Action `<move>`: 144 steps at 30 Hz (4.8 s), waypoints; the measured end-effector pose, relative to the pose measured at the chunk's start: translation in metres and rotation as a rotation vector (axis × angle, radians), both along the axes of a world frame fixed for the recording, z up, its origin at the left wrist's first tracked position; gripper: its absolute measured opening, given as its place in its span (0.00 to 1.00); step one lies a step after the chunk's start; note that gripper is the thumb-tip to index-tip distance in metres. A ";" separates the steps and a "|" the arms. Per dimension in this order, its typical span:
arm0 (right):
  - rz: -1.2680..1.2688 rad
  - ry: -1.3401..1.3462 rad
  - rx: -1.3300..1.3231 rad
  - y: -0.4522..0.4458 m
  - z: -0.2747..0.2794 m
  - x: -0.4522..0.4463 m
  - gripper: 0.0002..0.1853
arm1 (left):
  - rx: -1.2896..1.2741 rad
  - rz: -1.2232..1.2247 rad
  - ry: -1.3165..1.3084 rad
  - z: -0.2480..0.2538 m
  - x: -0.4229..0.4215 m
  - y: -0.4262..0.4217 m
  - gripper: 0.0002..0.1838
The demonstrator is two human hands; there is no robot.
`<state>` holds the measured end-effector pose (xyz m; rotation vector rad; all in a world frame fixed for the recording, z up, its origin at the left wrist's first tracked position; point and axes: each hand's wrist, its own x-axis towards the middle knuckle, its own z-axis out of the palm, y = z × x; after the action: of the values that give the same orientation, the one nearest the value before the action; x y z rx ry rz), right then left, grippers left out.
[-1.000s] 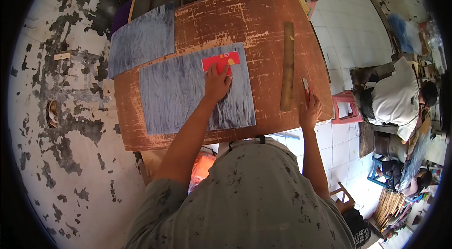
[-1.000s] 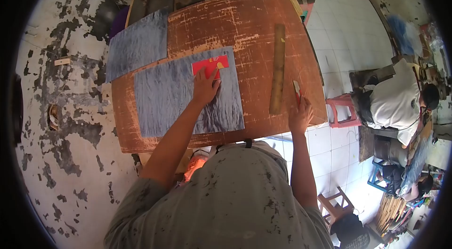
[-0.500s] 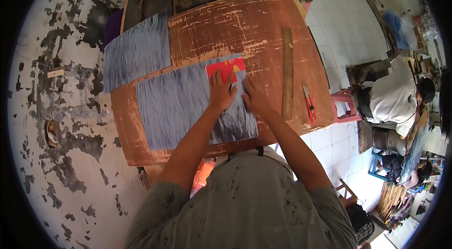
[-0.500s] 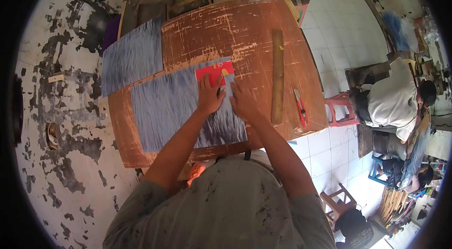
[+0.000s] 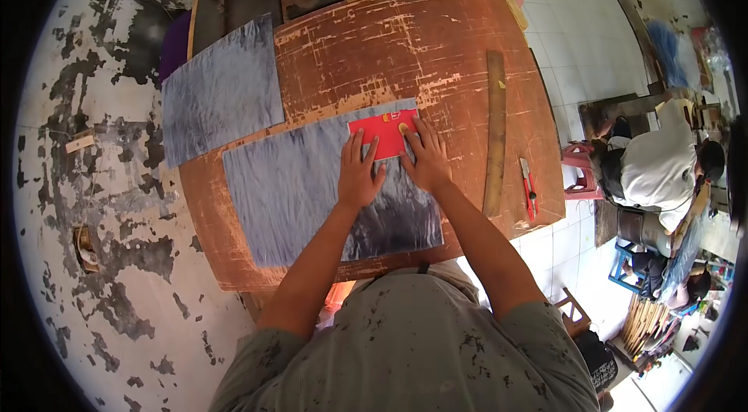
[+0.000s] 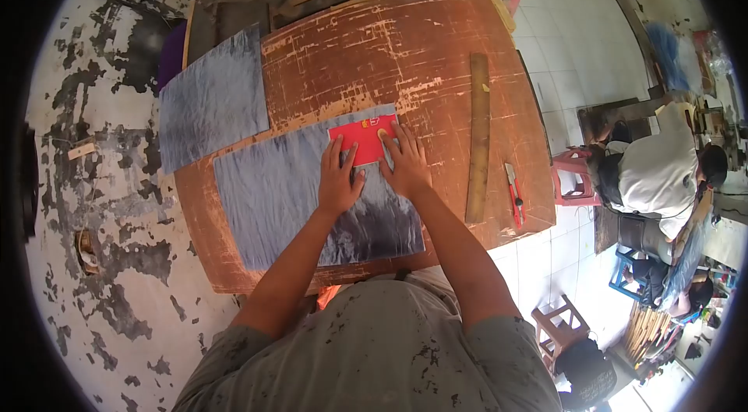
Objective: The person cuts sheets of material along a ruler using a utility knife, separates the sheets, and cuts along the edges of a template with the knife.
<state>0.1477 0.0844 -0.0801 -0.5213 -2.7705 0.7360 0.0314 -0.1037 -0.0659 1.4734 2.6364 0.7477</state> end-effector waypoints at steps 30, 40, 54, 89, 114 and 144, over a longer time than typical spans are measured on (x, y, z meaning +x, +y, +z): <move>-0.040 0.108 -0.069 0.001 0.003 0.001 0.34 | 0.035 0.035 -0.046 0.012 0.003 0.004 0.34; -0.048 0.091 -0.035 0.000 0.003 0.001 0.35 | 0.048 0.033 0.016 0.007 0.003 0.002 0.34; -0.070 0.022 -0.041 -0.002 0.006 0.000 0.33 | 0.025 0.050 0.044 0.001 0.003 0.001 0.33; -0.059 0.215 -0.304 0.007 0.004 0.017 0.33 | -0.082 0.013 0.109 -0.006 0.003 0.004 0.33; -0.327 0.054 -0.030 -0.046 0.003 0.186 0.28 | -0.121 0.013 0.110 -0.010 0.001 0.006 0.33; -0.339 0.071 0.024 -0.051 -0.001 0.185 0.28 | -0.550 0.020 -0.050 0.027 -0.003 0.017 0.47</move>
<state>0.3324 0.0329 -0.0807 -0.9111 -2.5284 0.6269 0.0280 -0.0868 -0.0388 1.2475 2.5249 0.0369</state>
